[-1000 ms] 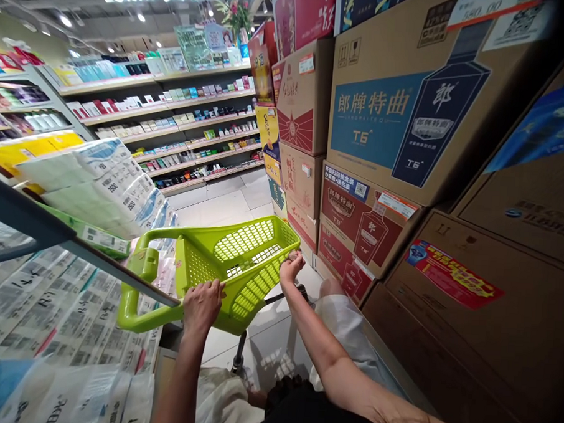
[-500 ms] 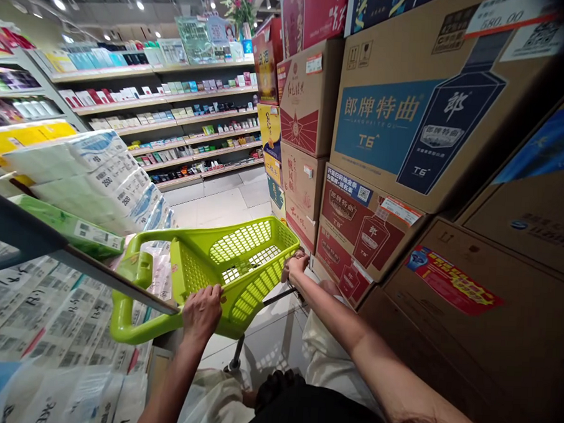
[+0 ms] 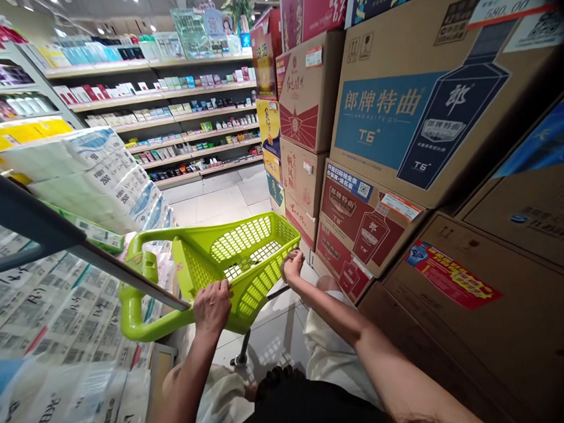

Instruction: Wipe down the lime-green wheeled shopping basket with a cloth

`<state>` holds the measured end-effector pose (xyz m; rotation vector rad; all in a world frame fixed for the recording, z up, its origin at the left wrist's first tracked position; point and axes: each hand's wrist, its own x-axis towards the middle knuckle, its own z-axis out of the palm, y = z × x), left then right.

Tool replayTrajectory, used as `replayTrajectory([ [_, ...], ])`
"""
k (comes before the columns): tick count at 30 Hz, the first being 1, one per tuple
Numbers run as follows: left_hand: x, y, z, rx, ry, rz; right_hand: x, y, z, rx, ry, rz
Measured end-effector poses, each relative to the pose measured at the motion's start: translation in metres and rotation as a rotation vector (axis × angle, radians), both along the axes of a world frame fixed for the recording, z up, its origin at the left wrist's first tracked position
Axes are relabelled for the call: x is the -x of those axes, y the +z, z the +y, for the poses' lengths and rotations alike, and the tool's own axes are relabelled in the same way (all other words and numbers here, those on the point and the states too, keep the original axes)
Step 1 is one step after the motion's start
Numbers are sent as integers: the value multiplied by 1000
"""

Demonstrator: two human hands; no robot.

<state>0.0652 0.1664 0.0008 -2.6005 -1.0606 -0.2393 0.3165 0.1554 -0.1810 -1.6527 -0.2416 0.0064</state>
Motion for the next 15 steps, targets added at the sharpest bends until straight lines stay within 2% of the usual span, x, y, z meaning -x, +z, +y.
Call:
replayTrajectory([
  [5,0,-3,-7,4,-4,-30,-6,9,-4,-23,53,14],
  [12,-12,-4,-15,12,13,-66,-44,26,6,-30,-66,92],
  [15,-22,-5,-18,9,10,-70,-35,32,9,-17,-65,71],
])
